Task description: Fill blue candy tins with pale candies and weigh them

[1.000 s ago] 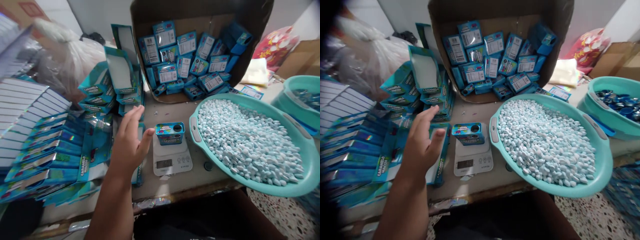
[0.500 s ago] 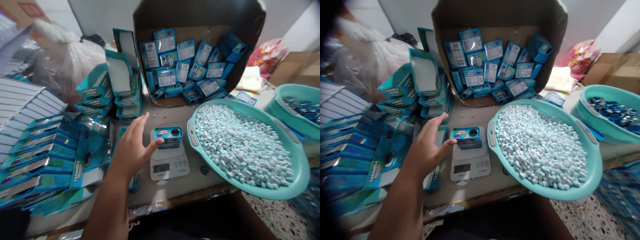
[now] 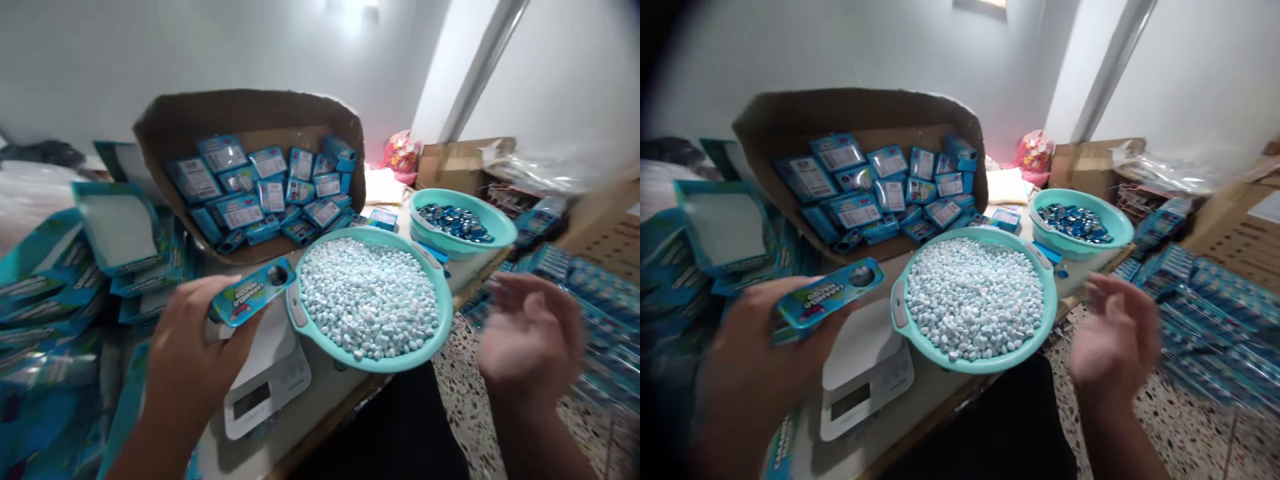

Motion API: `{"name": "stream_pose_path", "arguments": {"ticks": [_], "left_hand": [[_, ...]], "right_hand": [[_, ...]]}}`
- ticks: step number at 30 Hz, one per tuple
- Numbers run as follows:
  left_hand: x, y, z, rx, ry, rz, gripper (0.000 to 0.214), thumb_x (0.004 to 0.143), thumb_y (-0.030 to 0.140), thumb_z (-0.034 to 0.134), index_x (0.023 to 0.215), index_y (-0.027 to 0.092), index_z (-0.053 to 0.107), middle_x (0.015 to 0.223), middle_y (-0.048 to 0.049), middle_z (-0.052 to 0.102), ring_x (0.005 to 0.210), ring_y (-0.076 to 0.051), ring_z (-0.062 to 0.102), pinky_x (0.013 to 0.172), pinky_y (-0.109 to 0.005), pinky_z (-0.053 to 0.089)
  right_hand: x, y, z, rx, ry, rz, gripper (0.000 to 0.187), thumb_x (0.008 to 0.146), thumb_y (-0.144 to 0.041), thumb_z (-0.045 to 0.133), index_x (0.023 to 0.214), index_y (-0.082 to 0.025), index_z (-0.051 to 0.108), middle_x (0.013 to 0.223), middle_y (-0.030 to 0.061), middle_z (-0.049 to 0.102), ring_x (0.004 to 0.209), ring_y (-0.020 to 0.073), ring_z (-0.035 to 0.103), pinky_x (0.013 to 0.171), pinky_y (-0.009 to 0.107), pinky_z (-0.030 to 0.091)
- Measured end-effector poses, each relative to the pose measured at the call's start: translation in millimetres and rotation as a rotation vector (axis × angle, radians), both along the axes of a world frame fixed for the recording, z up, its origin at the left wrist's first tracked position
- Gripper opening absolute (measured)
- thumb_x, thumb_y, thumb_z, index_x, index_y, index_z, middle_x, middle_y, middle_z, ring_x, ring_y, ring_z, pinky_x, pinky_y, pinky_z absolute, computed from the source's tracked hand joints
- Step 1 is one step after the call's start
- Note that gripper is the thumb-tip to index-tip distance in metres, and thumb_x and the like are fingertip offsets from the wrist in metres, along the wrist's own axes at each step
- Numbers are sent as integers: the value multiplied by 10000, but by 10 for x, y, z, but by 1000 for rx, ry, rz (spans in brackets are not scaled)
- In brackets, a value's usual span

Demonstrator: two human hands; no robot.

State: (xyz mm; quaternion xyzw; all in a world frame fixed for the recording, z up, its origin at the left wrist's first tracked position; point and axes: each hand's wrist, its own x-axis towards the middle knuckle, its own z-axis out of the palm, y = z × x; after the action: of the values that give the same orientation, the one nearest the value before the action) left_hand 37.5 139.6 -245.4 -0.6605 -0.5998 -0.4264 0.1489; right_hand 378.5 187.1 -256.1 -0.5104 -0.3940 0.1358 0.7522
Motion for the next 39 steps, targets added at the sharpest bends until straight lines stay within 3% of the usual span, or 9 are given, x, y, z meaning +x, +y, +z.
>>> {"name": "stream_pose_path", "arguments": {"ticks": [4,7,12,17,22,28,31,36,39], "left_hand": [[404,492,572,79,546,-255,354,901,182,615,1249,247,601,1133,-61,647,1066,-284,592,924,-435,468],[690,895,705,126,767,-338,317,919,129,573,1204,258,628,1091,-40,660,1008,-268,599,821,-407,474],[830,1226,648,58,853,-388,312,923,115,567,1197,251,624,1135,-45,646,1036,-258,595,832,-401,478],[761,1182,592,-46,719,-332,368,873,107,586,1228,201,603,1165,-78,646,1024,-284,610,815,-411,502],[553,821,524,-297,286,-272,290,900,294,600,1174,200,594,1150,-78,655,1003,-274,647,856,-396,523],[25,163,353,-502,-350,-83,526,783,582,713,1172,254,580,1017,-41,705,915,-269,696,789,-367,575],[-231,-88,171,-527,-528,42,622,713,615,754,1163,237,550,973,-43,705,874,-271,705,792,-393,595],[-435,-240,-292,-669,-688,-4,587,709,572,778,1092,217,510,890,-43,682,797,-256,704,725,-382,606],[-454,-269,-518,-720,-736,-33,674,750,561,764,1245,222,457,1111,-105,657,936,-273,704,824,-418,600]], "right_hand": [[-669,367,503,-561,544,1052,473,1008,-544,217,1116,-240,563,1178,137,643,1110,259,649,980,459,536],[-975,679,524,-672,846,1241,439,1058,-439,205,1092,-177,555,1034,113,659,975,211,680,919,404,565],[-1006,1025,388,-640,603,1051,340,1052,-273,242,875,-201,522,795,36,618,751,160,647,785,331,571],[-865,1230,292,-636,309,900,258,991,-256,361,813,-201,541,790,22,614,746,151,615,813,299,513],[-769,1201,207,-571,-168,895,310,883,-370,611,632,-190,582,769,41,643,925,266,591,981,413,399],[-744,1047,148,-490,-667,867,302,978,-330,494,800,-171,679,1180,129,665,1212,323,513,1165,534,108],[-730,1040,101,-436,-959,846,379,1018,-378,411,957,-168,720,1282,148,636,1224,326,535,1140,541,238],[-712,1027,20,-350,-863,883,427,985,-494,467,824,-208,741,1297,130,634,1280,331,518,1112,518,357],[-700,999,-6,-341,-868,856,415,965,-539,506,829,-230,747,1371,96,588,1314,322,497,1127,537,354]]}}
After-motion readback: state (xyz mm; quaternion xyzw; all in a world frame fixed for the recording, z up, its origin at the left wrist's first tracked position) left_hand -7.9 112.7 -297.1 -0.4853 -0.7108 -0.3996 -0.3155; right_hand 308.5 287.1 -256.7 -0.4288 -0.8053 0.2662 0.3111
